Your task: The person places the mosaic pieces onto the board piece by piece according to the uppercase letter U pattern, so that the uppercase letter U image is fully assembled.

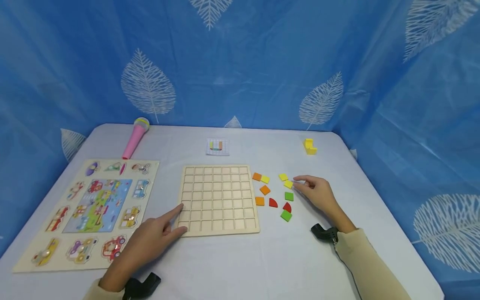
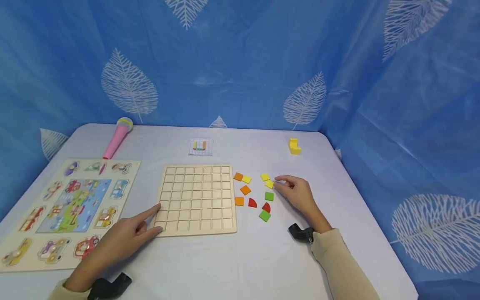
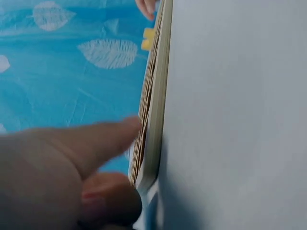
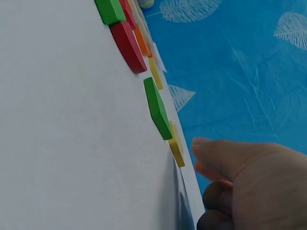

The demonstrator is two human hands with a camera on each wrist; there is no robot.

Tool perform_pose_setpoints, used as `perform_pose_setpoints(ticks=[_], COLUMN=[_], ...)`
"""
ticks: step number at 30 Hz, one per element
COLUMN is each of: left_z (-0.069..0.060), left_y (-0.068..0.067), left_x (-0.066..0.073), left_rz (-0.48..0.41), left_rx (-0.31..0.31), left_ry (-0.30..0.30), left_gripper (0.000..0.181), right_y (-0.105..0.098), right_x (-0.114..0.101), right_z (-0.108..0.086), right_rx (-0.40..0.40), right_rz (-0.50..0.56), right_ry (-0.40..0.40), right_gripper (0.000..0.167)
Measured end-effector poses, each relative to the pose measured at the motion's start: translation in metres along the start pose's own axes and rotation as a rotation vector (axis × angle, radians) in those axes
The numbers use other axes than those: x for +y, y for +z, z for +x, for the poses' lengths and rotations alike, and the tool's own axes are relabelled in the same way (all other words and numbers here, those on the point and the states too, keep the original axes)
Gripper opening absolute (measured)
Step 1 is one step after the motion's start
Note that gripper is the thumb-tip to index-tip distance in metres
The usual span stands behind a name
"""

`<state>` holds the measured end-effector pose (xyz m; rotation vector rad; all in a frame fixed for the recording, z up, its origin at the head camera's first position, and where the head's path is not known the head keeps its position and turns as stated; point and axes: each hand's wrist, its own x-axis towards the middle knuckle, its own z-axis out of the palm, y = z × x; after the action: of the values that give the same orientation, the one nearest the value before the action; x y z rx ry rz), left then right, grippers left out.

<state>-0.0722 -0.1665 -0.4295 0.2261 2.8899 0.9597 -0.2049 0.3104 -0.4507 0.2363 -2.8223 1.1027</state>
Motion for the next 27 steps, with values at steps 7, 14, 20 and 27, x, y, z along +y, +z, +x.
perform_pose_setpoints(ticks=[7, 14, 20, 27], left_z=[0.001, -0.001, -0.003, 0.000], left_y=[0.002, 0.001, 0.001, -0.001], left_x=[0.003, -0.004, -0.007, -0.004], left_rz=[0.034, -0.017, -0.021, -0.023], left_rx=[0.014, -0.044, -0.062, -0.055], left_ry=[0.002, -0.010, -0.015, -0.001], left_gripper=[0.068, 0.071, 0.072, 0.072], right_y=[0.001, 0.008, 0.012, 0.009], right_x=[-0.001, -0.003, -0.005, -0.006], right_z=[0.003, 0.001, 0.001, 0.001], right_rx=[-0.024, -0.036, -0.041, -0.038], right_rz=[-0.032, -0.061, -0.083, -0.102], right_ry=[0.001, 0.059, 0.061, 0.061], right_gripper=[0.034, 0.035, 0.034, 0.035])
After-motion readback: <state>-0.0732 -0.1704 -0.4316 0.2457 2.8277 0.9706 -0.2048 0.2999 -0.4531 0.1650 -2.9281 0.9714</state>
